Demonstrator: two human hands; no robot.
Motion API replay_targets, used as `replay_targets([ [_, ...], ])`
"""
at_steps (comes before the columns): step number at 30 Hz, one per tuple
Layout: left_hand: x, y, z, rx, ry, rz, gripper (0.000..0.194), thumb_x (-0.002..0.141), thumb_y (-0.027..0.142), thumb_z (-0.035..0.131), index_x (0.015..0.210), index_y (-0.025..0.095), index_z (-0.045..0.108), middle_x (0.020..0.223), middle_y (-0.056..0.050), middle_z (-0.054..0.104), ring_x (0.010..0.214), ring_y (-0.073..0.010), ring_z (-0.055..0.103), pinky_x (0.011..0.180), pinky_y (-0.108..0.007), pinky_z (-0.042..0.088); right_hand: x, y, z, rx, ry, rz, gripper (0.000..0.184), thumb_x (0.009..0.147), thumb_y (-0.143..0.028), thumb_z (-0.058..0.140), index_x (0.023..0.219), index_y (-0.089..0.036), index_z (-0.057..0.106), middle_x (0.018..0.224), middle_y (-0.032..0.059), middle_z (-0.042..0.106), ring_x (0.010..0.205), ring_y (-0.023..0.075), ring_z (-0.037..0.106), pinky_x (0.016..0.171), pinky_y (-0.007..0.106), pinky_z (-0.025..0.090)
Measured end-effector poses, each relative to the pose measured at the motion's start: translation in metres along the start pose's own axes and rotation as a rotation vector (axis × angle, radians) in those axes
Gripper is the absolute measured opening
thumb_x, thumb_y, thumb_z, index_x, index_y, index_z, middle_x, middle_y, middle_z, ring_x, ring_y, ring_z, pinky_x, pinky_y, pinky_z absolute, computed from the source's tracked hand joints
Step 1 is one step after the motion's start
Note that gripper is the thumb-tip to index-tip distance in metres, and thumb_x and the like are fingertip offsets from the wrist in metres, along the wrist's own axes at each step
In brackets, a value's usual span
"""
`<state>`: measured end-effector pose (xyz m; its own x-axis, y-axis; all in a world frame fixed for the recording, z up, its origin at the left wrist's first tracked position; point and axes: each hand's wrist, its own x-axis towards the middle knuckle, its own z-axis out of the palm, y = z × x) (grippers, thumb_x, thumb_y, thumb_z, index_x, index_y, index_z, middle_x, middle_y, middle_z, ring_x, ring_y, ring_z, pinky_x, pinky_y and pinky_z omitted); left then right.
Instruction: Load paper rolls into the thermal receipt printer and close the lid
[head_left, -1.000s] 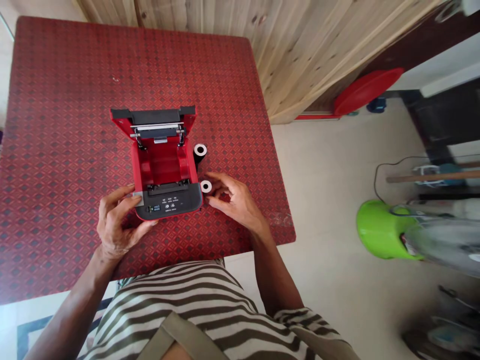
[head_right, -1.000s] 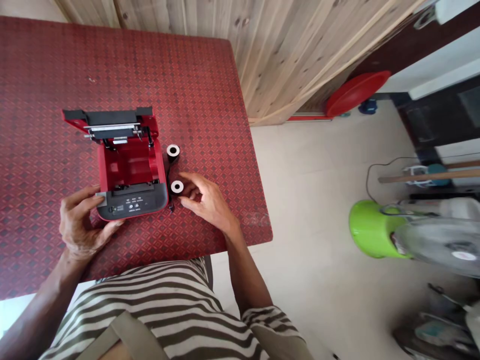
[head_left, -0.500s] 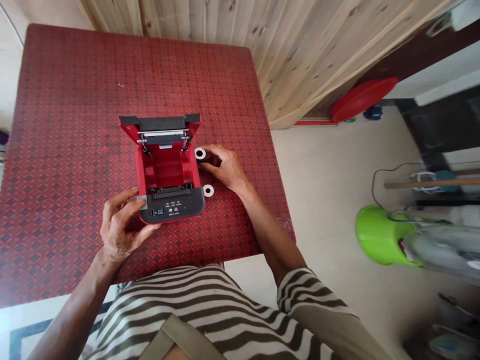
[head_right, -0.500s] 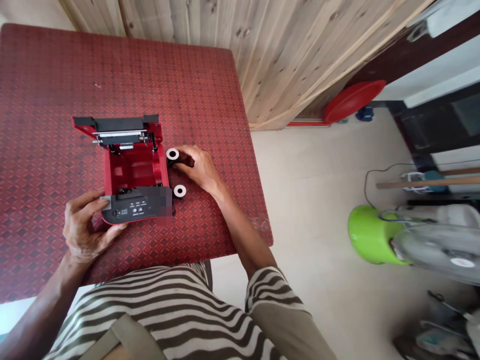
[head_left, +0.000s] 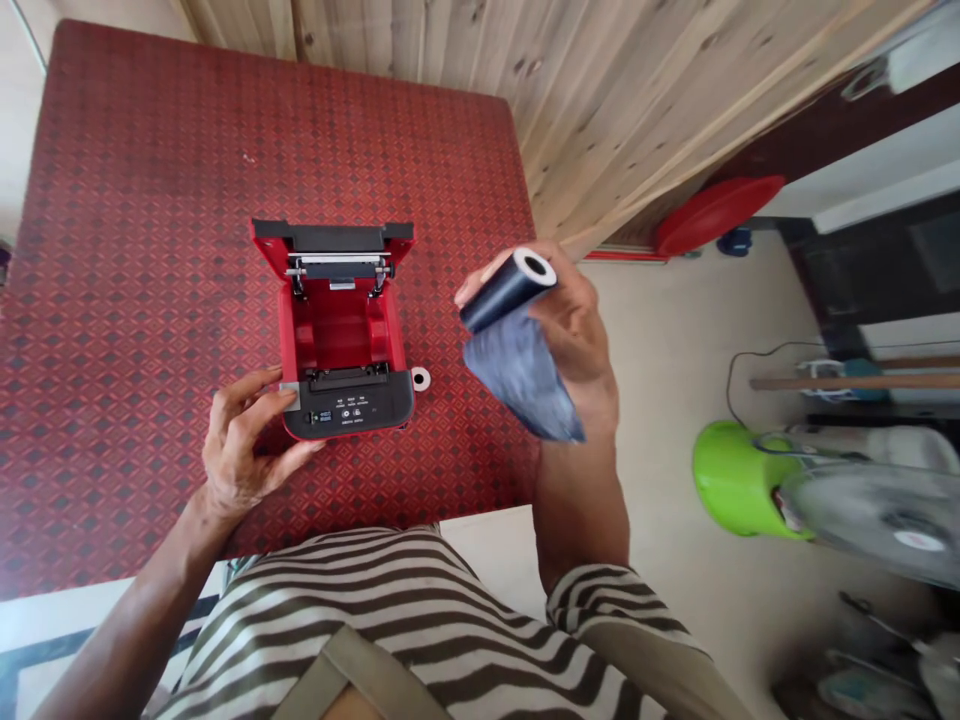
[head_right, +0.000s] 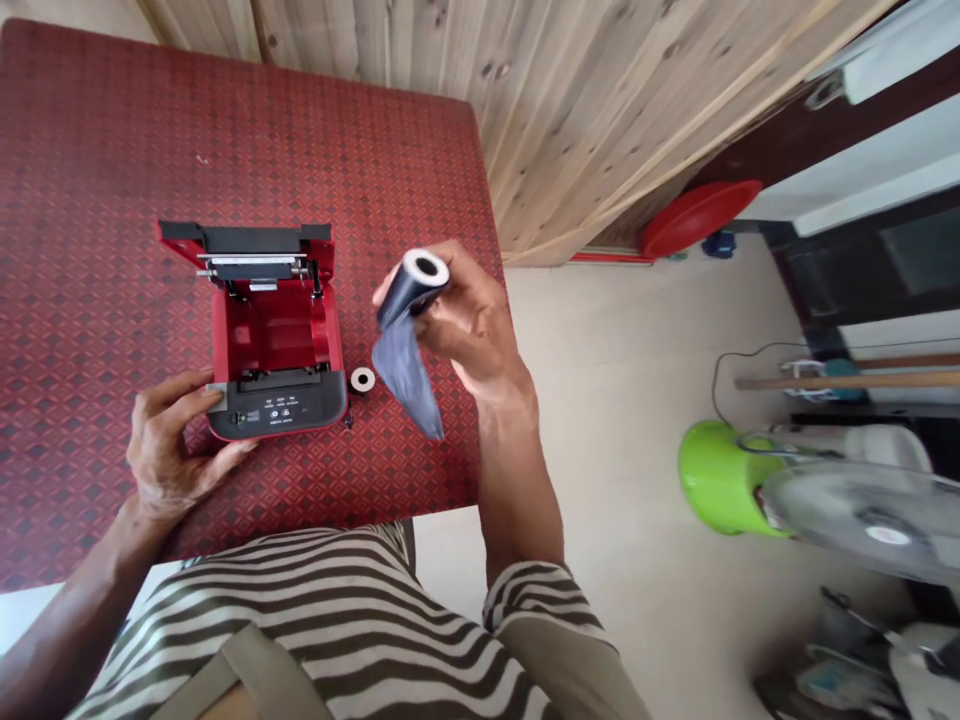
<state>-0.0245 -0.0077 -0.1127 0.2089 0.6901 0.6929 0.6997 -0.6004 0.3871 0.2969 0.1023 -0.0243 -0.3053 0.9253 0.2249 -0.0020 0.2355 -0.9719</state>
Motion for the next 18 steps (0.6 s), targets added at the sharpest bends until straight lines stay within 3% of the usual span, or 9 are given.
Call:
replay_targets([
  [4,-0.002,0.0,0.0,-0.008,0.001,-0.001,0.067,0.088,0.046,0.086,0.144,0.022,0.058,0.132,-0.015,0.07,0.116,-0.0267,0.073,0.093,-0.039,0.063,-0.004,-0.027,0.031,-0.437,-0.309,-0.163,0.027,0.095,-0.033,0.077,0.12,-0.024,0.068,0.11,0.0037,0.074,0.101,0.0225,0.069,0.093,0.043,0.06],
  [7,-0.004,0.001,0.0,-0.027,0.005,-0.046,0.061,0.091,0.047,0.083,0.143,0.026,0.059,0.134,-0.013,0.07,0.118,-0.0266,0.073,0.095,-0.04,0.063,0.0,-0.029,0.07,-0.865,-0.412,-0.244,0.021,0.1,-0.012,0.065,0.12,-0.015,0.069,0.115,0.0104,0.073,0.113,0.0259,0.065,0.107,0.047,0.056],
  [12,-0.005,0.001,0.0,-0.034,-0.011,-0.034,0.069,0.087,0.047,0.087,0.145,0.024,0.057,0.133,-0.014,0.07,0.118,-0.028,0.073,0.094,-0.041,0.065,0.017,-0.028,0.115,-1.268,-0.511,-0.067,0.027,0.105,-0.002,0.048,0.11,-0.011,0.073,0.11,0.016,0.076,0.111,0.0277,0.067,0.09,0.038,0.059],
  [18,-0.004,0.002,0.0,-0.038,-0.009,-0.039,0.069,0.089,0.047,0.085,0.147,0.025,0.056,0.134,-0.014,0.07,0.118,-0.0276,0.073,0.092,-0.04,0.066,0.041,-0.027,0.125,-1.37,-0.679,0.1,0.038,0.103,0.002,0.044,0.113,-0.012,0.078,0.111,0.018,0.08,0.109,0.0283,0.074,0.081,0.036,0.058],
])
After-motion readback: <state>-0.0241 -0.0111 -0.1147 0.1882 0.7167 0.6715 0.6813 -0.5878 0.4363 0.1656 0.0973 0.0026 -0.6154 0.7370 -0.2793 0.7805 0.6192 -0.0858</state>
